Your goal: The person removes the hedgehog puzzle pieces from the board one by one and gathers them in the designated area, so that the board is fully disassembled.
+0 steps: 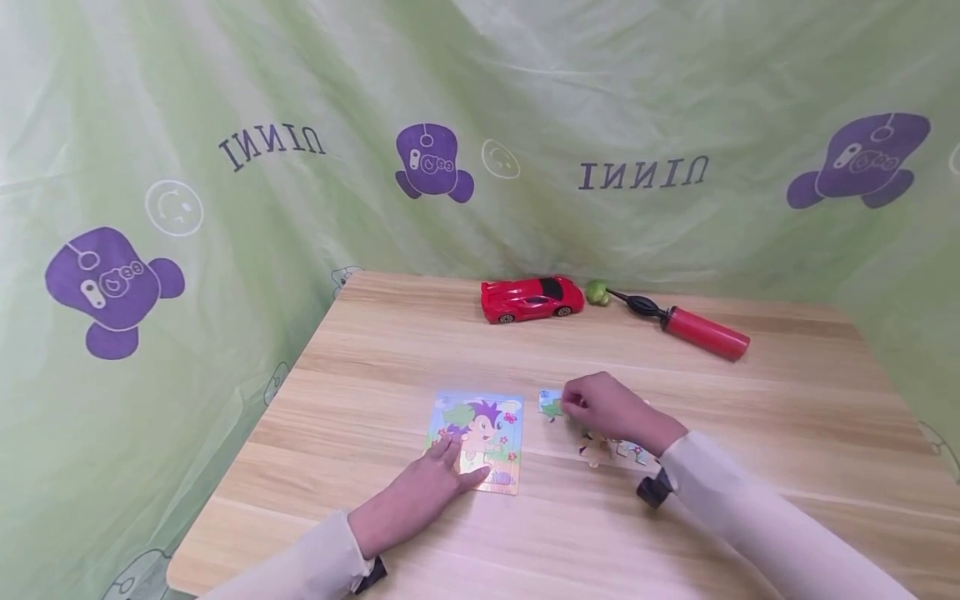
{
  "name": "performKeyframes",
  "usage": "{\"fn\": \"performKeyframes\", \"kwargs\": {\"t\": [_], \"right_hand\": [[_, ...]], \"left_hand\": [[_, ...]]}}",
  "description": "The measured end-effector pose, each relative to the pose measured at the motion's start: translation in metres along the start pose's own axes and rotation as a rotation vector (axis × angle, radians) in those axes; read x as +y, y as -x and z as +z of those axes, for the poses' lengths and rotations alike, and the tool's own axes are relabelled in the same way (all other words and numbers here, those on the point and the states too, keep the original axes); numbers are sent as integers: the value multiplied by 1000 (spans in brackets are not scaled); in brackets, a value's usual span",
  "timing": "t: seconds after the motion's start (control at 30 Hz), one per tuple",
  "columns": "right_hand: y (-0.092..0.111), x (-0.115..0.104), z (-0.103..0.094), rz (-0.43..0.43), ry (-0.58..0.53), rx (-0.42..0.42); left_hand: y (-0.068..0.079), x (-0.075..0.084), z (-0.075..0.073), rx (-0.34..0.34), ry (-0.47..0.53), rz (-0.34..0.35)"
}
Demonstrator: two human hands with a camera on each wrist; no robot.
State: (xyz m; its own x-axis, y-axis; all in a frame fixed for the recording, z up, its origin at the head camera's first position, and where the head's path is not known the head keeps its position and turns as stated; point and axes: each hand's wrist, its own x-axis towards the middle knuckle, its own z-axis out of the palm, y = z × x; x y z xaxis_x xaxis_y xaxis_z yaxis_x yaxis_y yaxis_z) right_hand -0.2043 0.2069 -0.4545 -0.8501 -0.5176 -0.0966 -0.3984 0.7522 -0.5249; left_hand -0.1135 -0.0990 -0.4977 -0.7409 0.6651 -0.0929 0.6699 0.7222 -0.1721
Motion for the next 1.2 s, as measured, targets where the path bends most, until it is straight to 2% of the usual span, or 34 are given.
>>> {"fn": "performKeyframes", "kwargs": {"t": [0.27,0.43,0.5,0.67,0.8,0.97,1.07,1.2], "right_hand": [[-48,-53,45,-173,118,-31],[-72,-83,70,-234,166,-35],[-80,-93,76,-240,167,-47],[-88,-111,89,-195,108,-48],[-89,-118,95,-157,112,-37],[-91,-118,97,-135,117,-59],[-93,-116,98,-109,67,-73],[-97,-115,98,-58,-50,-82]], "left_hand": [[-2,8,-4,40,-130,33],[-1,9,-1,77,-188,47],[0,8,2,119,-205,58],[-2,7,8,241,-272,81],[-4,6,9,275,-336,111],[-4,6,10,285,-334,123],[-4,7,9,270,-294,102],[-2,9,6,215,-269,70]]}}
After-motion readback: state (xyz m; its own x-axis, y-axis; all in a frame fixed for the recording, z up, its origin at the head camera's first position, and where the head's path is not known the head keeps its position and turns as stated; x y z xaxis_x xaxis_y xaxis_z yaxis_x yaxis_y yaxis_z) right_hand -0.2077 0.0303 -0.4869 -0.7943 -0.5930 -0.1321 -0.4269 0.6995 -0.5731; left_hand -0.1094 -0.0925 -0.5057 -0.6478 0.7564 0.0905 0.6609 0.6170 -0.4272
